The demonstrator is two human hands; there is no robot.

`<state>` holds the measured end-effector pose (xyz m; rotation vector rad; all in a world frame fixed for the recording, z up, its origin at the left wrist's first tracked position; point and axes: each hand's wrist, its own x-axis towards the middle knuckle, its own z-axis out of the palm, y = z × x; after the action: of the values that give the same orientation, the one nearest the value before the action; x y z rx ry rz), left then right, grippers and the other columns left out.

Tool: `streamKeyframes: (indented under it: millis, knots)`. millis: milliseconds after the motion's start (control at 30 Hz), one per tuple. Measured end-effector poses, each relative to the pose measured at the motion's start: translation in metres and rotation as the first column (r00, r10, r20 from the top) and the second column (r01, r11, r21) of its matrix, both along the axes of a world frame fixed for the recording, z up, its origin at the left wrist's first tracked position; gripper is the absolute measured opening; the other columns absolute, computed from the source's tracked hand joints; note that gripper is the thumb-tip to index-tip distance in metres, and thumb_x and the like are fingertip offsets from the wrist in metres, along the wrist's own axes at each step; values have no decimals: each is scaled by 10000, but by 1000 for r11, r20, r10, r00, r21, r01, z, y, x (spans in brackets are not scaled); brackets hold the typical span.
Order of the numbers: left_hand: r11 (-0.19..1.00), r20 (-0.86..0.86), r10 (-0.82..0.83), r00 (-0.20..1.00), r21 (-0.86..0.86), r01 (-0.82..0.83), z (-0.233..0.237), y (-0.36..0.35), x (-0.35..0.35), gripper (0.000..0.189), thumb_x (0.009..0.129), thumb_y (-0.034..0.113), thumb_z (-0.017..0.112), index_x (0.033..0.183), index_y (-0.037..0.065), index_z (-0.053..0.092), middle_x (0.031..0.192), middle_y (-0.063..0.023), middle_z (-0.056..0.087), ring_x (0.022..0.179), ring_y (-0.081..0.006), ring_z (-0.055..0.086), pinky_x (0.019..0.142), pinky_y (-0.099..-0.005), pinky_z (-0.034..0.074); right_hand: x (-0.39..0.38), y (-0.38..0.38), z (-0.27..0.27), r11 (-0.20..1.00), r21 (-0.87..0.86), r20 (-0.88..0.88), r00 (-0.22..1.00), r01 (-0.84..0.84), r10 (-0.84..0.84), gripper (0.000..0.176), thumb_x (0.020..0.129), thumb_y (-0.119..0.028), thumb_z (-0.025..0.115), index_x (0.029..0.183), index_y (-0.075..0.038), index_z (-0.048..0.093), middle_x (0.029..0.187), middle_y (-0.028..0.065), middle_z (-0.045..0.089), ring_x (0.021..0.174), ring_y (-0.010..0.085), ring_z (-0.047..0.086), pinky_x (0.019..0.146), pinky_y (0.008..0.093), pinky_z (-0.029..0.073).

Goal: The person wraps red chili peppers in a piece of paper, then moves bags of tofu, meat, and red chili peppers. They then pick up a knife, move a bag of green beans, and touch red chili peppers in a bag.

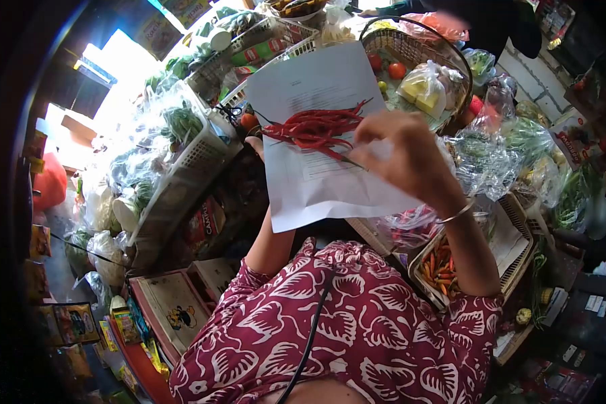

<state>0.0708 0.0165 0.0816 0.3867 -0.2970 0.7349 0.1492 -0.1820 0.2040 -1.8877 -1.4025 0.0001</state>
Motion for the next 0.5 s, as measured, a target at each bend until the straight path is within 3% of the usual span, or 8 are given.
streamKeyframes:
  millis: [33,100,233,300,367,433,500]
  knots:
    - [999,32,-41,999,11,40,-8,-1,-1,787,787,714,224,1297,128,351,1258,-93,432,1138,-311,407,973,-486,308,-5,6,-7,996,-75,147,988,-39,50,176,676,-187,676,770,-72,581,743,54,594,779,198,564,767,319,375]
    - [993,98,-114,989,35,111,-26,0,0,780,792,708,225,1296,127,352,1256,-95,434,1136,-313,409,973,-484,308,-11,13,-24,987,-163,239,970,1,39,189,647,-215,679,749,-101,568,727,48,574,811,221,536,772,343,332]
    - [966,215,-247,945,131,223,-45,-1,1,766,802,696,227,1294,124,356,1252,-98,439,1132,-316,414,974,-480,309,6,18,-39,995,-91,347,938,30,3,133,647,-131,649,751,-127,567,751,-1,562,797,175,523,745,335,315]
    - [965,157,-251,955,115,234,-50,-13,-3,766,801,696,231,1292,122,359,1250,-101,440,1130,-316,415,973,-478,310,12,17,-36,994,-82,388,921,70,-33,99,657,-106,638,739,-134,587,749,-25,563,788,156,518,738,327,311]
    - [965,83,-242,967,121,232,-48,-21,-4,766,800,695,235,1289,120,362,1248,-104,441,1129,-315,417,973,-475,311,18,11,-36,997,-73,325,946,13,11,92,655,-115,647,739,-146,623,764,-35,577,797,155,518,746,316,309]
    - [961,-23,-224,974,161,225,-44,-22,-7,766,800,694,239,1287,117,364,1246,-107,442,1128,-314,419,973,-473,312,26,0,-25,989,142,239,969,28,-61,104,686,-75,640,777,-123,652,849,3,622,862,165,557,809,308,355]
    - [946,-175,-179,968,240,219,-40,-22,-9,766,799,694,243,1285,115,367,1244,-110,442,1127,-314,421,972,-470,313,43,-16,-40,842,439,-147,950,313,-276,116,706,-45,619,819,-66,636,858,64,628,869,171,580,803,306,420]
